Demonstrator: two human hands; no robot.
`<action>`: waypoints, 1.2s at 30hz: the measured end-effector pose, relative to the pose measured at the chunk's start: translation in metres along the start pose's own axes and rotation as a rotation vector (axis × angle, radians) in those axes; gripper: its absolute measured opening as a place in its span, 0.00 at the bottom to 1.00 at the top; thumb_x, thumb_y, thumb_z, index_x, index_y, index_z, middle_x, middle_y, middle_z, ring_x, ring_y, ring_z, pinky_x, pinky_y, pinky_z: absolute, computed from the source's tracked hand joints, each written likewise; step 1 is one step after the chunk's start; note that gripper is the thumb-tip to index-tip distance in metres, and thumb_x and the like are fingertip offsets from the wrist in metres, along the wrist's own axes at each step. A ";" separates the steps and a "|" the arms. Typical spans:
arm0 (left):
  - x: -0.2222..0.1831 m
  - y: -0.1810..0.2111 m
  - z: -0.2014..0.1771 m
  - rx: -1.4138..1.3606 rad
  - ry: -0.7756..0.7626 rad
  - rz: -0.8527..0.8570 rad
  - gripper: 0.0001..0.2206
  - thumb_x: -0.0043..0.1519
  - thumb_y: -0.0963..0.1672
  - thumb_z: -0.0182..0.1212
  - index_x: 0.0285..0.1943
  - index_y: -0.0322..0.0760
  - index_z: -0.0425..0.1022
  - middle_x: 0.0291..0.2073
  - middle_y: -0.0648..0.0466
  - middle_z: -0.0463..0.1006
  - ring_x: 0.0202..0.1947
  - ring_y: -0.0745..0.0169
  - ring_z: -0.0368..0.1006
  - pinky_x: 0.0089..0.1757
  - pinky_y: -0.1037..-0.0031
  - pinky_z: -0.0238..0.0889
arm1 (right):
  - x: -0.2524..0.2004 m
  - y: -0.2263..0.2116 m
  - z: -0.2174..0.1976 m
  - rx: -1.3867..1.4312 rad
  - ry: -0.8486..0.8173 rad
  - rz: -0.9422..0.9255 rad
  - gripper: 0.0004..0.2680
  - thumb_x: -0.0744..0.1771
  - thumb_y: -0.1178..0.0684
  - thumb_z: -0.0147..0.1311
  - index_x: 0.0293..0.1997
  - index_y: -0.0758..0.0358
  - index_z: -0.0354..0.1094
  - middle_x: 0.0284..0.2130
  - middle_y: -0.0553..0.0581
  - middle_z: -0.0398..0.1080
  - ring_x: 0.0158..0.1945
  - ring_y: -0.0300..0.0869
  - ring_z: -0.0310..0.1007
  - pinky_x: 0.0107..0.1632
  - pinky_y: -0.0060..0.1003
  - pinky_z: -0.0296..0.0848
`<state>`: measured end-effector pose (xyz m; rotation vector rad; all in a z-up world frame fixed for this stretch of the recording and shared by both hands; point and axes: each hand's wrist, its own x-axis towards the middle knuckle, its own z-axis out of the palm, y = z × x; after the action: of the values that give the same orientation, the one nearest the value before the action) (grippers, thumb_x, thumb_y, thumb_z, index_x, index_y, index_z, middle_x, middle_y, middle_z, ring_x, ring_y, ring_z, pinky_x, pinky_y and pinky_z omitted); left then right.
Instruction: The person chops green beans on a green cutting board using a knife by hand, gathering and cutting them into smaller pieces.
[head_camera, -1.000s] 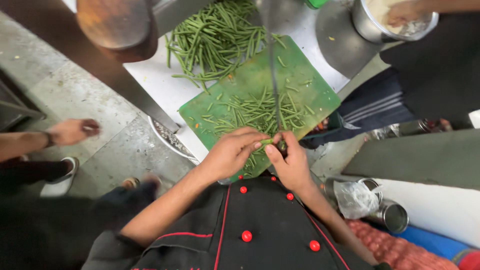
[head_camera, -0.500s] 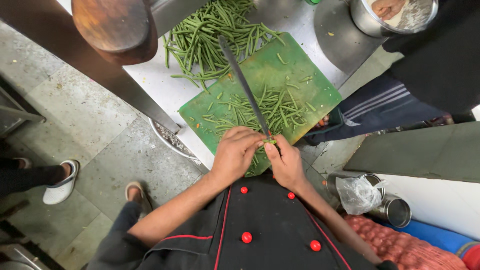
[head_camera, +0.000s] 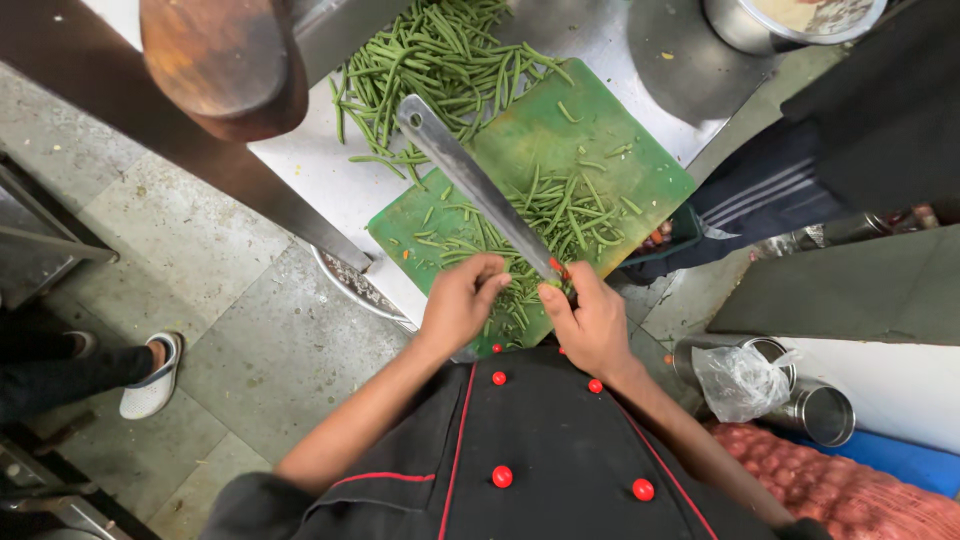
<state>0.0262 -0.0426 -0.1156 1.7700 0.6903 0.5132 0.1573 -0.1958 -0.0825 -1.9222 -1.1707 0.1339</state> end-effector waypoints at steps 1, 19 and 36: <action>-0.003 0.003 0.000 -0.004 -0.002 -0.002 0.10 0.62 0.41 0.67 0.50 0.33 0.76 0.36 0.47 0.83 0.35 0.50 0.82 0.39 0.66 0.73 | 0.001 -0.002 -0.002 -0.003 -0.002 0.003 0.12 0.70 0.46 0.56 0.47 0.66 0.65 0.28 0.63 0.70 0.30 0.53 0.71 0.33 0.43 0.68; 0.003 -0.003 0.004 -0.859 -0.022 -0.224 0.17 0.62 0.38 0.63 0.60 0.38 0.72 0.31 0.56 0.78 0.32 0.69 0.77 0.38 0.76 0.74 | 0.016 0.013 0.009 0.131 -0.060 0.301 0.12 0.70 0.45 0.53 0.47 0.64 0.70 0.20 0.56 0.68 0.24 0.41 0.67 0.30 0.38 0.67; 0.014 -0.033 0.013 -1.285 -0.037 -0.438 0.15 0.70 0.39 0.57 0.65 0.27 0.66 0.37 0.53 0.75 0.37 0.63 0.76 0.41 0.71 0.76 | 0.001 0.020 0.012 -0.024 -0.187 -0.223 0.14 0.67 0.42 0.60 0.42 0.63 0.67 0.30 0.61 0.71 0.35 0.58 0.73 0.36 0.48 0.71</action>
<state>0.0385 -0.0356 -0.1506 0.4072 0.4934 0.4469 0.1657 -0.1916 -0.1042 -1.8148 -1.5092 0.1828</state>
